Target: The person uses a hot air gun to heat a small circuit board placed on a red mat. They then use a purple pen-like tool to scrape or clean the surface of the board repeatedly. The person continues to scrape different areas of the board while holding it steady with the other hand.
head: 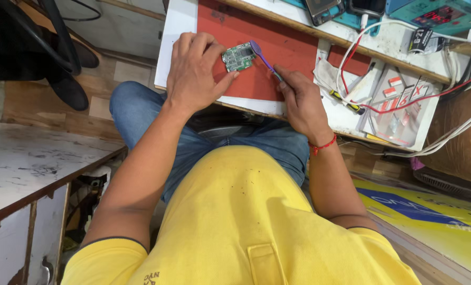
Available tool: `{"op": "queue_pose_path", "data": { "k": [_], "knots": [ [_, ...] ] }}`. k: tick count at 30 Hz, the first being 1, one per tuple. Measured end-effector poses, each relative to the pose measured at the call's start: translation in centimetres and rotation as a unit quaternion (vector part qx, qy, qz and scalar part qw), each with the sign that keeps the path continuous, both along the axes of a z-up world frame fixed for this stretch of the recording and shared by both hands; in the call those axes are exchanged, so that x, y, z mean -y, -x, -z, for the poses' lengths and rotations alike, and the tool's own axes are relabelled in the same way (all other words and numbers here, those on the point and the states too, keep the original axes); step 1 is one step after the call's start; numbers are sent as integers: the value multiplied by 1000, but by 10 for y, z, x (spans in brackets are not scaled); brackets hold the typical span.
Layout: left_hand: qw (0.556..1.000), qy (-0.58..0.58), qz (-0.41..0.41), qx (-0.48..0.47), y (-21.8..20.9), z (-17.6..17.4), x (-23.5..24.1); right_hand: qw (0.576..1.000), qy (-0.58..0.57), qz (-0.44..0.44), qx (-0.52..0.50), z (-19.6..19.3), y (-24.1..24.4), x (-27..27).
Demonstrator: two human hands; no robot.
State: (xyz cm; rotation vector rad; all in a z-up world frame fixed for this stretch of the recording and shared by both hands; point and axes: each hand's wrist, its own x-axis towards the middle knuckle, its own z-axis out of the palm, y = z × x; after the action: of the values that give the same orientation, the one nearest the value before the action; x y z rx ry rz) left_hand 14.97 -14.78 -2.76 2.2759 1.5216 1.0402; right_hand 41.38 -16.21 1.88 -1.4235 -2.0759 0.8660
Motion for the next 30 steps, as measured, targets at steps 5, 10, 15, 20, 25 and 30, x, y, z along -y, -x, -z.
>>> {"op": "queue_pose_path", "data": {
  "k": [5,10,15,20,25,30],
  "knots": [
    [1000,5,-6,-8,-2,-1,0,999,-2,38,36,-2,3,1],
    [1000,-13,-7,-8,0,-1,0,999,9,28,27,-2,10,2],
    [1000,-13,-6,-10,-1,2,0,997,24,43,55,1,10,2],
    [1000,-12,-4,-7,0,2,-1,996,26,43,75,-2,12,1],
    [1000,-15,-7,-6,0,2,-1,996,-5,-1,85,-5,18,1],
    [1000,-9,-26,-2,-1,1,-1,988,-58,-43,136,2,38,1]
  ]
}}
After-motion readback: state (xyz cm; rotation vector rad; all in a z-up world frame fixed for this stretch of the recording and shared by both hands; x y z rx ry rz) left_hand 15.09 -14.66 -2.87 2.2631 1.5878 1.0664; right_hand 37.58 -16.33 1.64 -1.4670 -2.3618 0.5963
